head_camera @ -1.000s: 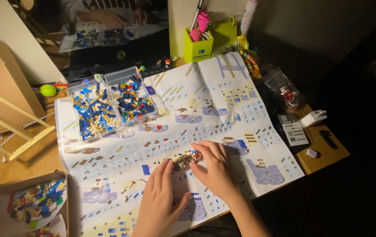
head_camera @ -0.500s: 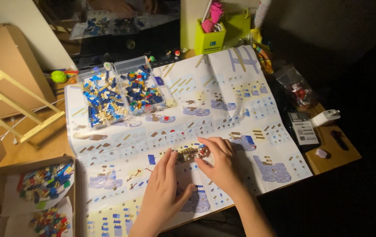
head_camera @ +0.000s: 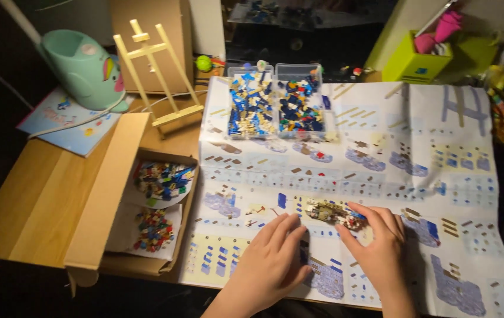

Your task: Assembling a LEGO set by following printed instructions and picking pieces from sorted containers.

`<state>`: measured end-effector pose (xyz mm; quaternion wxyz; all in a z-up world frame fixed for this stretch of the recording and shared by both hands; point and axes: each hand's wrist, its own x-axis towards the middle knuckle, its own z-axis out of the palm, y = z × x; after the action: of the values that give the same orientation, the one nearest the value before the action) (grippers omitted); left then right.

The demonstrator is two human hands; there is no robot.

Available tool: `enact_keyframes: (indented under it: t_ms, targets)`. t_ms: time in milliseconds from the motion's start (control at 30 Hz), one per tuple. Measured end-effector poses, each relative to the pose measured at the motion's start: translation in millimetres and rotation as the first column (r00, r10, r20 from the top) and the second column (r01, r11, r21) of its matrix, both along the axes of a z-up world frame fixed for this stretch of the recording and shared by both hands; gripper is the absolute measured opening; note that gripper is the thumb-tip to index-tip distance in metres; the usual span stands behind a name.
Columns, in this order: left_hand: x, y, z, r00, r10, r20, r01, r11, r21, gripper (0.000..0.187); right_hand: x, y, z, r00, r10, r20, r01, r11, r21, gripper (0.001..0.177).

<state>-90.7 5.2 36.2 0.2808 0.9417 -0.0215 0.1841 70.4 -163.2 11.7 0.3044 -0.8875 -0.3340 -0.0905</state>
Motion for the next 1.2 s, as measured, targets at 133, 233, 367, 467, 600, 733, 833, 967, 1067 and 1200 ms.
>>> enact_keyframes:
  t_ms: [133,233,367,467,600,733,833,967,1067,1200]
  targets:
    - [-3.2,3.6,2.1,1.000,-0.010,-0.002,0.010,1.000,-0.023,0.054,0.8,-1.0,-8.4,0.998,0.005,0.055,-0.004,1.000,-0.010,0.038]
    - [-4.6,6.9,-3.1,1.000,0.000,-0.018,-0.001,0.999,-0.043,0.053,1.2,-1.5,-11.4,0.995,-0.016,0.096,0.019,0.999,-0.035,0.037]
    - [-6.3,16.6,-19.5,0.982,0.187,-0.035,-0.178,0.967,0.182,0.068,1.3,-2.9,-12.7,0.999,-0.030,0.046,0.031,0.999,-0.036,0.037]
    - [-13.9,24.9,-29.4,0.940,0.337,-0.056,-0.302,0.895,0.328,0.083,0.8,-2.3,-12.0,0.999,-0.033,0.028,0.035,0.998,-0.053,0.038]
    - [-29.8,31.6,-32.6,0.911,0.406,-0.078,-0.332,0.831,0.446,0.098,1.4,-3.2,-11.9,0.999,-0.024,0.046,0.027,0.998,-0.060,0.038]
    - [-41.1,42.5,-31.2,0.909,0.407,-0.094,-0.331,0.840,0.430,0.099,0.5,-2.1,-10.4,0.999,-0.036,-0.009,0.036,0.997,-0.065,0.038]
    - [-46.5,48.4,-35.3,0.885,0.448,-0.130,-0.358,0.831,0.425,0.098,1.1,-2.3,-11.3,0.999,-0.036,-0.018,0.034,0.997,-0.068,0.039]
    - [-48.3,49.6,-34.1,0.876,0.463,-0.132,-0.367,0.820,0.440,0.099,0.6,-2.1,-12.9,0.999,-0.012,0.033,0.013,0.999,-0.041,0.037]
    - [-48.5,51.2,-33.0,0.883,0.449,-0.134,-0.357,0.829,0.430,0.098,-3.8,6.7,-3.3,1.000,0.006,0.010,-0.005,0.994,-0.107,0.036]
    - [-48.7,53.7,-35.0,0.888,0.439,-0.141,-0.330,0.818,0.470,0.100,-12.9,33.0,15.6,0.990,0.093,-0.111,-0.126,0.930,-0.345,0.045]
